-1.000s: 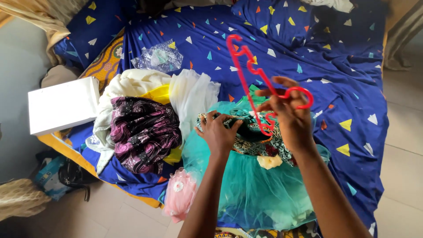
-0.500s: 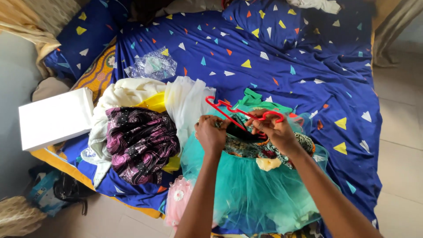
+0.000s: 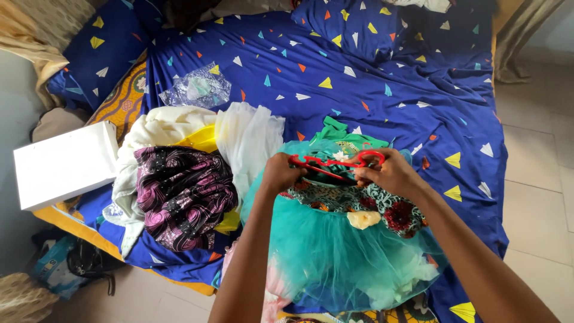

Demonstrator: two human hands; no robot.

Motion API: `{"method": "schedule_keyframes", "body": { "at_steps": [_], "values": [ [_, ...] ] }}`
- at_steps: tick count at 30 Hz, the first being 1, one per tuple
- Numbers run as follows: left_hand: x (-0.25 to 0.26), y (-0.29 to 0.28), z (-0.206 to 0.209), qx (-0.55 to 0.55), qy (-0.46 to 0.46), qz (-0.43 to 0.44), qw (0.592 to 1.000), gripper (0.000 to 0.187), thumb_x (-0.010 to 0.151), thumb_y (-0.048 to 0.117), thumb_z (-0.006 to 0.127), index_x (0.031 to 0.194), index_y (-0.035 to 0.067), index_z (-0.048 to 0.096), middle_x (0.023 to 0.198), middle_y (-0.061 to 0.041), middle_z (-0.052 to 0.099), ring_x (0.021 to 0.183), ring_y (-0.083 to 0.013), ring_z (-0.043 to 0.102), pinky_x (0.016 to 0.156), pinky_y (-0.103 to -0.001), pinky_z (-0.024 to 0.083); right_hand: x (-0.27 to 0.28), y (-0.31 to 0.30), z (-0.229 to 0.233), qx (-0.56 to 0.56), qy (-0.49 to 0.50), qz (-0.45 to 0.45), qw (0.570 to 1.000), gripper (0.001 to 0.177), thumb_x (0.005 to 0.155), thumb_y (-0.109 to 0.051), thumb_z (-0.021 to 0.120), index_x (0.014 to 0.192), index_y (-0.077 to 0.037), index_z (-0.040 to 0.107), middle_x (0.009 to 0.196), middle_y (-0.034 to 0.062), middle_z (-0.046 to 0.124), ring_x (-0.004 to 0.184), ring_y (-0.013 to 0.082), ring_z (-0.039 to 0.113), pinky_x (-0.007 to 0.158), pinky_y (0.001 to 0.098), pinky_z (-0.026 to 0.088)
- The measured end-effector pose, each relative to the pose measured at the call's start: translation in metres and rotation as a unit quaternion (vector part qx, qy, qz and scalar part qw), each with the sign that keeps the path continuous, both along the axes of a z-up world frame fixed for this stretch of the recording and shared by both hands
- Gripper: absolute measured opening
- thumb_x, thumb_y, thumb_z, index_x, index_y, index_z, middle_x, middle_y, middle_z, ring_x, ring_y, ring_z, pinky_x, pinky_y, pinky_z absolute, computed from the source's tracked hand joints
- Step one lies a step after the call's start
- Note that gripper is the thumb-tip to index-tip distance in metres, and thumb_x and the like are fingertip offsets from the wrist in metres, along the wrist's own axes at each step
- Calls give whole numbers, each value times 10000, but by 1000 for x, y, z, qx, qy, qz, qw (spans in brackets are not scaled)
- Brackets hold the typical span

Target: Organizing a small green dress and placing it on a red plastic hanger.

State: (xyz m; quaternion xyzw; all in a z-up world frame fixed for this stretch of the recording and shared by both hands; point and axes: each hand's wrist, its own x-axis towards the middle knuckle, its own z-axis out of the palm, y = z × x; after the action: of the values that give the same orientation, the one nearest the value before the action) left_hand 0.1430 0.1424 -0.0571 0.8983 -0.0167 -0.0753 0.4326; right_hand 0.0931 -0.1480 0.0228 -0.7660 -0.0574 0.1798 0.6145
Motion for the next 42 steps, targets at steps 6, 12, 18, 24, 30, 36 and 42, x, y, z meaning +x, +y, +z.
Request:
{"method": "schedule_keyframes", "body": {
  "at_steps": [6,12,18,24,30,36,42],
  "values": [
    [-9,4,-1,41,-51,49,997,235,708,238,844,915,129,822,906,-112,778,850,-319,729,760,-436,570,-15,-6,-2,-19,-25,29,999,255,915,-8,673,1158,-18,749,774,77,709,691,142,697,665,309,587],
    [0,-1,-3,43,-37,60,997,201,775,239,792,965,193,837,857,-72,791,850,-292,731,783,-447,552,-18,-5,2,-72,-27,11,997,209,914,-28,695,1117,0,736,790,66,720,684,126,691,655,292,569],
    [28,21,-45,-53,-34,-9,998,183,836,178,741,990,125,827,827,-96,792,743,-192,763,728,-349,593,-16,-10,-17,-87,-21,-26,996,231,871,-5,701,1098,37,716,812,57,729,647,127,667,599,314,558],
    [46,68,4,-89,-77,-6,993,145,919,135,682,985,77,798,813,-74,797,702,-122,753,666,-292,587,-30,-27,-9,-253,-37,7,967,324,788,-41,753,1111,-27,760,734,115,769,647,145,710,631,340,557],
    [17,22,-3,89,-9,-78,993,301,722,331,836,943,126,835,823,-89,783,733,-236,744,715,-389,584,-33,-5,10,-252,-73,-5,965,294,788,-73,777,1082,-81,792,797,85,783,727,141,737,672,329,558],
    [5,-22,12,73,-36,-7,997,295,710,352,865,911,140,824,862,-88,786,811,-272,756,754,-414,582,-15,-21,-18,-202,-50,-24,978,282,829,-75,744,1106,-119,774,839,94,791,733,146,734,678,353,572],
    [29,-51,62,70,-138,28,988,158,789,226,825,911,126,813,868,-143,763,805,-335,736,734,-441,566,-4,-21,2,-228,-152,-28,961,315,780,-94,723,1092,-128,745,898,102,796,773,207,761,711,370,593]
  ]
}}
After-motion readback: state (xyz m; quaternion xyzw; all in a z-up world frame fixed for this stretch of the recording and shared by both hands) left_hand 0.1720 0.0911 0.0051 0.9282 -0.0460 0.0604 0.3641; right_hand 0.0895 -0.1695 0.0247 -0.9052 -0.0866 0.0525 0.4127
